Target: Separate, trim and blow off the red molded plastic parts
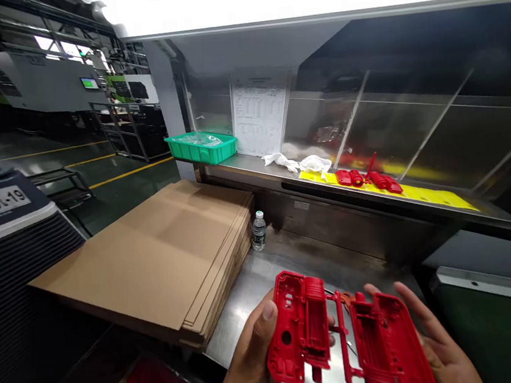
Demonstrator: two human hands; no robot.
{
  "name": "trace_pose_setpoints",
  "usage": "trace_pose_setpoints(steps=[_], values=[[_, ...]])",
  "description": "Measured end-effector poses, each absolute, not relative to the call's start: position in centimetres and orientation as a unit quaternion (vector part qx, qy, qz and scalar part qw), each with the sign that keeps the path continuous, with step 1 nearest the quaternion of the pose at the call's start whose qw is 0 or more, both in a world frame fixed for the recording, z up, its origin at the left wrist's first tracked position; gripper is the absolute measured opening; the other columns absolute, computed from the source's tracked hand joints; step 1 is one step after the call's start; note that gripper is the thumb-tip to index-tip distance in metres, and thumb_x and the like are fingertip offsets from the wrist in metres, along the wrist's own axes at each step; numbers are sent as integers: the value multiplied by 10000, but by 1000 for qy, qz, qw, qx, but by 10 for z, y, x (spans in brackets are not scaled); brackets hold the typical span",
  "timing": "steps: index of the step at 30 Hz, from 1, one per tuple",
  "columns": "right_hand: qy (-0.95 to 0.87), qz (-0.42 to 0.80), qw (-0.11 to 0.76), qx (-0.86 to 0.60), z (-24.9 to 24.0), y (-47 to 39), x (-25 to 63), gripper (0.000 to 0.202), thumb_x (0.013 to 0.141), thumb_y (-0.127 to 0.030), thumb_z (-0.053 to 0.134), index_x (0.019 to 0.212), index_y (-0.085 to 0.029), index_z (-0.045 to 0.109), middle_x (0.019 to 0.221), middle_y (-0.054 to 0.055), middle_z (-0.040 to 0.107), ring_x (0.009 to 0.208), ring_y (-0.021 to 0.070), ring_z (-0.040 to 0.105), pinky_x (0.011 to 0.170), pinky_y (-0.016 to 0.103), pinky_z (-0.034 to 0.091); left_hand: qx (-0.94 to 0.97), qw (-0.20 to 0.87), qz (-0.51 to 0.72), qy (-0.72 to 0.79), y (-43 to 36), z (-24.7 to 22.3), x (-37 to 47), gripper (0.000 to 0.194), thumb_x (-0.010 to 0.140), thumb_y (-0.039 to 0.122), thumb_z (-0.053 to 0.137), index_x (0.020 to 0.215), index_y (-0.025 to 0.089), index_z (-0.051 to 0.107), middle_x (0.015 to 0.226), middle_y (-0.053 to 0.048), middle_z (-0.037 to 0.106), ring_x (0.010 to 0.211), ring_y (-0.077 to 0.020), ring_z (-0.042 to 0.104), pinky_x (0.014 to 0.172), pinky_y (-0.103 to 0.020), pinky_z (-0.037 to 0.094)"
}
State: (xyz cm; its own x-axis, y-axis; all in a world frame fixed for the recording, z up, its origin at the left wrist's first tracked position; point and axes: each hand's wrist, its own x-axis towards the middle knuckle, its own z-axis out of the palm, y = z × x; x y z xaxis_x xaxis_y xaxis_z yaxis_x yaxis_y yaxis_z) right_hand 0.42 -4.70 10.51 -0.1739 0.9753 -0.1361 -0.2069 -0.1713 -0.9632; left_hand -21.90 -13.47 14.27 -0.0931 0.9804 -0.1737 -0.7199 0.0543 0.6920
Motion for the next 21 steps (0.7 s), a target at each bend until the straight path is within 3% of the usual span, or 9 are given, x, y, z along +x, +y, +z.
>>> trace_pose_setpoints(steps=[3, 9, 14, 16, 19, 21], values=[[-448, 617, 476, -439, 98, -48, 9, 683, 837, -579, 614, 1443, -329, 425, 1490, 92, 510, 1279, 342, 570, 925, 420, 600, 197, 657, 661, 303, -132, 138, -221, 551, 942, 571, 443, 1246, 161, 652, 1058, -131, 777, 1118, -352, 663, 1051, -489, 449], [-426, 670, 476, -378, 106, -60, -1, 643, 783, -515, 730, 1369, -396, 493, 1456, 65, 553, 1246, 327, 599, 767, 374, 636, 129, 695, 647, 284, -128, 138, -236, 518, 944, 580, 426, 1105, 208, 747, 1046, -78, 792, 1097, -319, 680, 1056, -441, 464], [-440, 680, 473, -346, 113, -64, -17, 575, 884, -452, 635, 1412, -330, 443, 1423, 119, 576, 1233, 290, 609, 961, 429, 570, 68, 678, 661, 315, -126, 137, -248, 460, 973, 496, 416, 1086, 209, 758, 1001, -36, 806, 948, -232, 731, 955, -315, 532], [-549, 577, 499, -342, 110, -60, -17, 503, 951, -366, 540, 1435, -341, 408, 1484, 106, 508, 1307, 272, 547, 1081, 467, 485, 49, 679, 666, 304, -123, 135, -250, 438, 964, 470, 445, 1112, 190, 747, 988, -45, 807, 903, -229, 739, 882, -310, 571], [-778, 237, 491, -312, 106, -47, -9, 534, 944, -166, 494, 1426, -387, 433, 1623, 29, 262, 1459, 303, 328, 1160, 539, 373, 29, 687, 666, 290, -119, 135, -249, 418, 947, 443, 492, 1155, 167, 726, 963, -66, 806, 894, -236, 737, 771, -297, 598], [-874, 69, 420, -237, 106, -39, -3, 543, 919, -93, 486, 1396, -353, 493, 1596, 18, 332, 1470, 301, 283, 1172, 536, 337, 49, 689, 656, 305, -117, 135, -248, 415, 947, 428, 500, 1156, 145, 721, 970, -84, 799, 892, -237, 727, 770, -297, 589]])
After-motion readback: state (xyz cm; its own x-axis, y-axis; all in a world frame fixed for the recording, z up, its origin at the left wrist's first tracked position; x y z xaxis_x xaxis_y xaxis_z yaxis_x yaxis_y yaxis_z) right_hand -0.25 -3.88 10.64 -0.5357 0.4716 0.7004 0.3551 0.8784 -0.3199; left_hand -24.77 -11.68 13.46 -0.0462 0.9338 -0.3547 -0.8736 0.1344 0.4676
